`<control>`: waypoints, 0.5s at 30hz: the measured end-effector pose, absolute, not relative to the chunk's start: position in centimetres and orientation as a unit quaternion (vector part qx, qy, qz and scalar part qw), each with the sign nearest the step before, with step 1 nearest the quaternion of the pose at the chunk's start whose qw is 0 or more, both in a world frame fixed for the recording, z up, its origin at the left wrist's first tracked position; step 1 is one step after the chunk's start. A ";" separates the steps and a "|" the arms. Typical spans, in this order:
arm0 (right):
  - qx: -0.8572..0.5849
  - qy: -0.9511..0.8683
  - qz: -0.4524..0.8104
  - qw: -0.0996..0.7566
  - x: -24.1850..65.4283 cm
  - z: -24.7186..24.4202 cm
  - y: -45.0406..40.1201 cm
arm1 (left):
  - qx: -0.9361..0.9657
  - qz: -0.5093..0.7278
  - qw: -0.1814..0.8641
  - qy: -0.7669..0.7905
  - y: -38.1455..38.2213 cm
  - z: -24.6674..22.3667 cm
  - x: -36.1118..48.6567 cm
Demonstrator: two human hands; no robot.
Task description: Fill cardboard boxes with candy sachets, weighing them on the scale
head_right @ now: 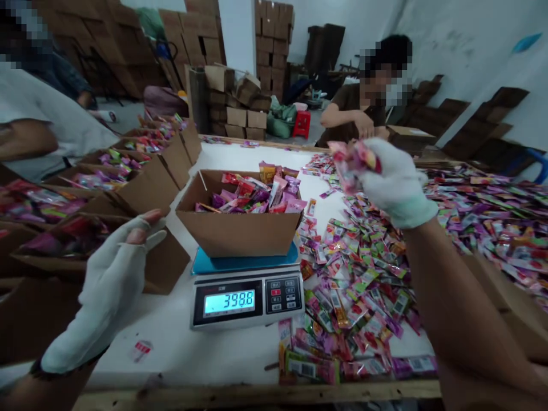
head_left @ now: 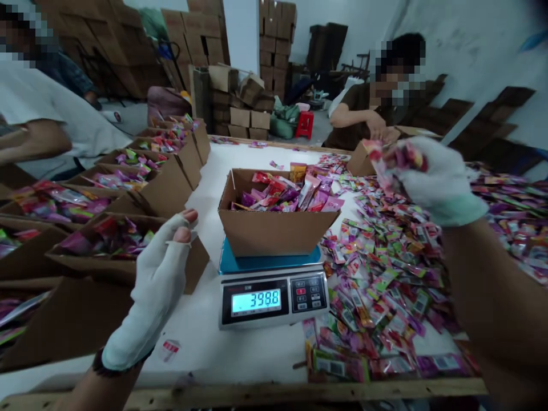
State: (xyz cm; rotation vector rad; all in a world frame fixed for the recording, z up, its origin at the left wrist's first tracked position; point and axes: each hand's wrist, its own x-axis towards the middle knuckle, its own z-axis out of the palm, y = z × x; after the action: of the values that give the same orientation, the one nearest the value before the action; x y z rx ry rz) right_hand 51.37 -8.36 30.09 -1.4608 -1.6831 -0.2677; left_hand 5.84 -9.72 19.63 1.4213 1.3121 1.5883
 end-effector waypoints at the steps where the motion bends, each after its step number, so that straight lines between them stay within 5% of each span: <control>1: -0.538 -0.709 -0.120 0.440 49.3 32.4 -7.9 | 0.537 0.605 0.320 0.494 -9.8 19.6 5.9; 6: -0.357 -0.829 -0.150 0.403 41.5 38.1 -5.2 | 0.569 0.603 0.291 0.478 -10.6 19.5 5.6; 15: -0.397 -0.817 -0.117 0.402 41.8 37.8 -6.2 | 0.543 0.603 0.261 0.523 -13.3 17.9 2.4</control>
State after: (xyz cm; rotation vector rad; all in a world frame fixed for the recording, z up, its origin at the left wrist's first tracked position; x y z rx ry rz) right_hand 41.83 -6.17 37.75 -1.0032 -2.0650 -0.2946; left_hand 2.41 -13.27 17.91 1.4717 1.4159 1.6320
